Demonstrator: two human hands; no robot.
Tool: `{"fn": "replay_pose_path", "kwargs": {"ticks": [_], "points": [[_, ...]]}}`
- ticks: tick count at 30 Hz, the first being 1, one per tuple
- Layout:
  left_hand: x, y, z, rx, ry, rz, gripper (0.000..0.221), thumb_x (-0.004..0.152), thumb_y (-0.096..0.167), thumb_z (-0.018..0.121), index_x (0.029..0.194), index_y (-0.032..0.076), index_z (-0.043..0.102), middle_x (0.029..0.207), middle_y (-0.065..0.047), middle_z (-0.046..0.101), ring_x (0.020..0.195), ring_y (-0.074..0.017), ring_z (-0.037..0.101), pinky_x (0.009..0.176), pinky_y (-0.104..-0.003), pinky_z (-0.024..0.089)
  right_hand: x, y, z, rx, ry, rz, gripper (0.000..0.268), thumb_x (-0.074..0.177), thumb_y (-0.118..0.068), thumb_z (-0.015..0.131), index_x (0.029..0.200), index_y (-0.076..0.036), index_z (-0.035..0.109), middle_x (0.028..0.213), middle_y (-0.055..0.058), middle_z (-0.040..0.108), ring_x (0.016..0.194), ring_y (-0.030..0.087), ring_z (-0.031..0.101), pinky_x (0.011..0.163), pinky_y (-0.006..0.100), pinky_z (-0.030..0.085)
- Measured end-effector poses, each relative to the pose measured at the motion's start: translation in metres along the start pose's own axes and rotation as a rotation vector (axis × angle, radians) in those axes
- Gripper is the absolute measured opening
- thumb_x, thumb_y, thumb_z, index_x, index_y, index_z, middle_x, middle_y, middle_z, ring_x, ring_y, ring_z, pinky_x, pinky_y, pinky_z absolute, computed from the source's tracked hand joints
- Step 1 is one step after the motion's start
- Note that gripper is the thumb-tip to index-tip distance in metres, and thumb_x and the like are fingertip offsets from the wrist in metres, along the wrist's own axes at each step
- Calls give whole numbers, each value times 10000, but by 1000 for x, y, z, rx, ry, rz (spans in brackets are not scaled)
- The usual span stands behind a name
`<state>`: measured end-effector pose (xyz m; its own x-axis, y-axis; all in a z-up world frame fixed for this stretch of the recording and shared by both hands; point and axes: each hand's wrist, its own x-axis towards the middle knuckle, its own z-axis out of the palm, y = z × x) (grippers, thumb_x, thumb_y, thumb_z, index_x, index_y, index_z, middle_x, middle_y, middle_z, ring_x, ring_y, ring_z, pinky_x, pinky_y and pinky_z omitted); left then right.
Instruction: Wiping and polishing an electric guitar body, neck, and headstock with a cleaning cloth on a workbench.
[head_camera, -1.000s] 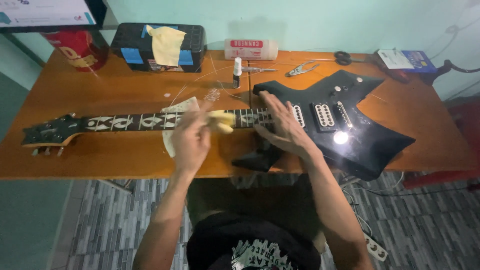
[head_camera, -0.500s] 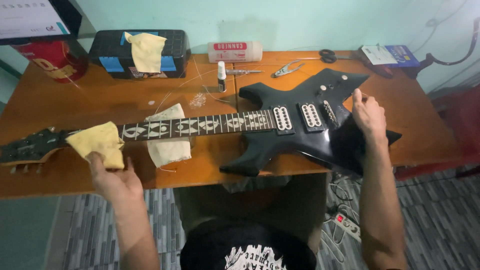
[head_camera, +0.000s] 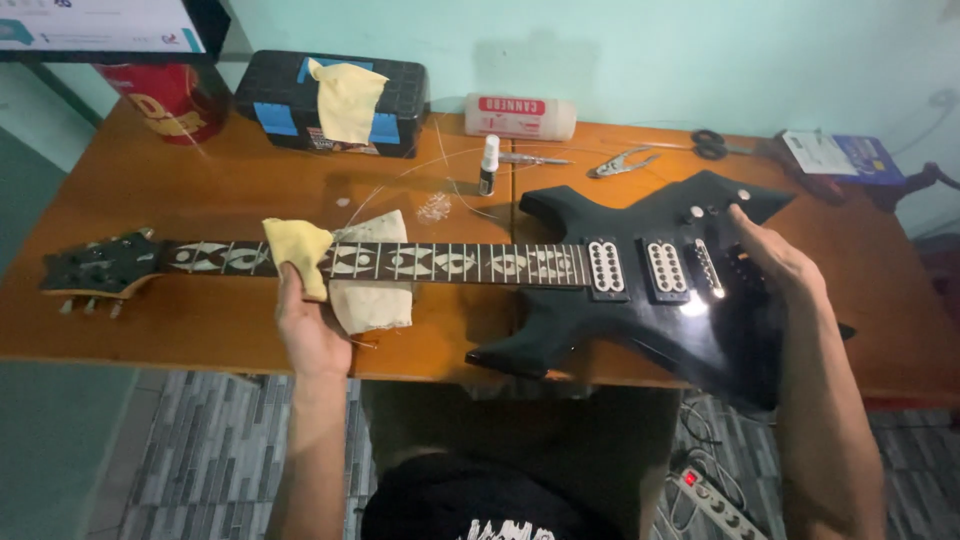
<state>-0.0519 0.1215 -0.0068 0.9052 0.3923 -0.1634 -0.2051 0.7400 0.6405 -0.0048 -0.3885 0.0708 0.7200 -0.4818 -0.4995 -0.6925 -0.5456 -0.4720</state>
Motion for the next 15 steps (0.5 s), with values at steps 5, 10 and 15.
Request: {"fn": "replay_pose_path", "kwargs": {"ticks": [5, 10, 15], "points": [[1, -5, -1, 7, 44, 16, 474, 942, 357, 604, 1335, 93, 615, 1204, -91, 697, 1088, -254, 663, 905, -432, 573, -17, -14, 0, 4, -49, 63, 862, 932, -727, 230, 1645, -244, 218, 1687, 99, 203, 1514, 428, 265, 1184, 632, 298], [0, -11, 3, 22, 109, -25, 444, 938, 327, 625, 1317, 97, 631, 1173, -88, 702, 1067, -248, 671, 898, -430, 582, -29, -12, -4, -98, 31, 138, 935, 948, -798, 168, 1641, -183, 295, 1608, 178, 389, 1037, 455, 547, 977, 502, 388], [-8, -19, 15, 109, 194, -87, 375, 967, 303, 608, 1285, 109, 658, 1144, -80, 713, 1016, -238, 679, 857, -436, 588, -31, -5, -13, 88, -31, 142, 872, 962, -704, 189, 1648, -166, 152, 1708, 107, 141, 1567, 381, 176, 1244, 631, 207]]}}
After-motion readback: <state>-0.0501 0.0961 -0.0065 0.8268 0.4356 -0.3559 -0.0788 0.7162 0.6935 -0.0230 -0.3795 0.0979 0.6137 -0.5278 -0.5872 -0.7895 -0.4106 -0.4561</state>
